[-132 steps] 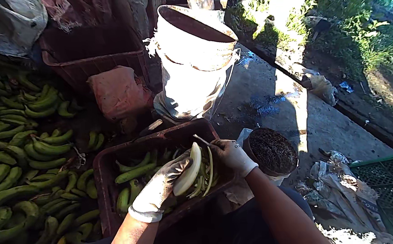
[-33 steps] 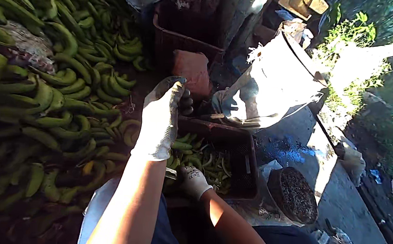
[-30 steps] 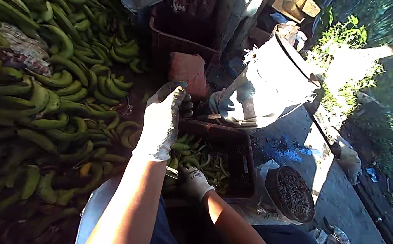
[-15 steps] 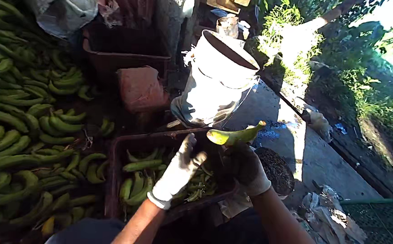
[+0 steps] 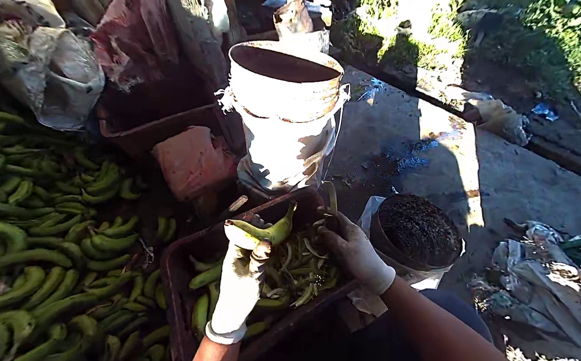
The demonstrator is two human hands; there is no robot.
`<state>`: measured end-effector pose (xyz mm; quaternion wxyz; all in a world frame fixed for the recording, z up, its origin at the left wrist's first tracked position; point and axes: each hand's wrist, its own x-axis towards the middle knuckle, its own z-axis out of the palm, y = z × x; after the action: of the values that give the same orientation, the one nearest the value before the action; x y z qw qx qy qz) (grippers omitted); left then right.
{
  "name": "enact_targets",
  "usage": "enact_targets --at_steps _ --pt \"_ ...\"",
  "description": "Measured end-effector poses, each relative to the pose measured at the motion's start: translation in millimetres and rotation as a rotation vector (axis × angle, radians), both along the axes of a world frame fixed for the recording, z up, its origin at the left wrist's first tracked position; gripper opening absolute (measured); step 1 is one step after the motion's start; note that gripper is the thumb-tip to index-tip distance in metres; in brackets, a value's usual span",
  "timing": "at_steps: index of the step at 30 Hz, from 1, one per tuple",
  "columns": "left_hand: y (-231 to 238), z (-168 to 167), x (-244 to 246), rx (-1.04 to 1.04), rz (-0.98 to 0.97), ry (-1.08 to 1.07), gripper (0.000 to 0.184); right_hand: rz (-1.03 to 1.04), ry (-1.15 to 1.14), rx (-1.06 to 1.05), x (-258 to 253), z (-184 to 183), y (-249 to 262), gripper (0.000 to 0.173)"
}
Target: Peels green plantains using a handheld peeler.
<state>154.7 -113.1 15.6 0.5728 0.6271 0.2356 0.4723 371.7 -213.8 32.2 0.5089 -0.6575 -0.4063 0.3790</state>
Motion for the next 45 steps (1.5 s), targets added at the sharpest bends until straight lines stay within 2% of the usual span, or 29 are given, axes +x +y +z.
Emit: enact_targets --at_steps 1,3,6,11,15,16,18,20,22,24,26,29,32,36,38,41,43,45 --pt "2.2 2.5 -1.2 0.063 0.013 0.059 0.061 0.055 -0.129 0.023 0.3 6.3 -1.4 0.047" --pt "4.1 4.1 -2.1 0.139 0.038 0.135 0.063 0.134 -0.246 0.01 -3.8 13.3 -3.8 0.047" --pt "2.4 5.0 -3.7 0.126 0.048 0.166 0.064 0.205 -0.279 -0.056 -13.8 7.4 -5.9 0.043" --pt "-1.1 10.0 -4.0 0.096 0.034 0.094 0.059 0.286 -0.296 -0.121 -26.7 -0.1 -0.6 0.039" --pt "-1.4 18.4 -4.6 -0.273 -0.011 -0.252 0.045 0.4 -0.345 -0.461 -15.6 -40.2 9.9 0.044" --pt "4.9 21.7 -7.1 -0.329 -0.042 -0.286 0.042 0.378 -0.352 -0.467 -15.3 -43.6 9.5 0.048" --pt "15.4 15.9 -14.7 -0.416 -0.068 -0.291 0.05 0.311 -0.384 -0.355 -16.3 -30.8 6.5 0.053" --pt "16.4 5.9 -19.3 -0.45 -0.05 -0.201 0.053 0.274 -0.429 -0.159 -21.9 -13.1 3.0 0.048" --pt "14.2 6.4 -18.0 -0.516 -0.064 -0.113 0.056 0.297 -0.448 0.058 -31.1 0.6 -0.7 0.044" --pt "9.3 12.6 -17.0 -0.592 -0.082 -0.074 0.05 0.375 -0.488 0.242 -40.3 5.6 -6.3 0.045" --pt "6.8 16.8 -14.2 -0.68 -0.111 -0.108 0.049 0.47 -0.582 0.337 -46.4 5.0 -10.9 0.044" --pt "1.4 17.1 -9.0 -0.811 -0.117 -0.181 0.052 0.542 -0.673 0.329 -49.2 -3.8 -15.3 0.041" --pt "-12.9 18.0 -4.8 -0.74 -0.058 -0.104 0.043 0.467 -0.659 0.3 -47.9 -13.9 -16.1 0.04" --pt "-16.8 12.4 -2.0 -0.459 -0.034 0.108 0.037 0.153 -0.732 0.305 -49.2 -24.3 -10.5 0.039" --pt "-13.4 8.1 1.5 -0.42 -0.012 0.191 0.042 -0.02 -0.69 0.196 -40.1 -27.5 1.5 0.037" --pt "-8.1 1.7 2.5 -0.477 -0.065 0.149 0.047 -0.173 -0.564 -0.037 -2.5 -27.1 14.0 0.043" --pt "-0.6 0.6 -0.5 -0.502 -0.124 0.058 0.045 -0.174 -0.53 -0.005 6.1 -17.1 8.8 0.045" --pt "7.3 0.6 -4.0 -0.503 -0.108 0.029 0.043 -0.021 -0.452 0.113 -7.0 -3.2 -1.1 0.041"
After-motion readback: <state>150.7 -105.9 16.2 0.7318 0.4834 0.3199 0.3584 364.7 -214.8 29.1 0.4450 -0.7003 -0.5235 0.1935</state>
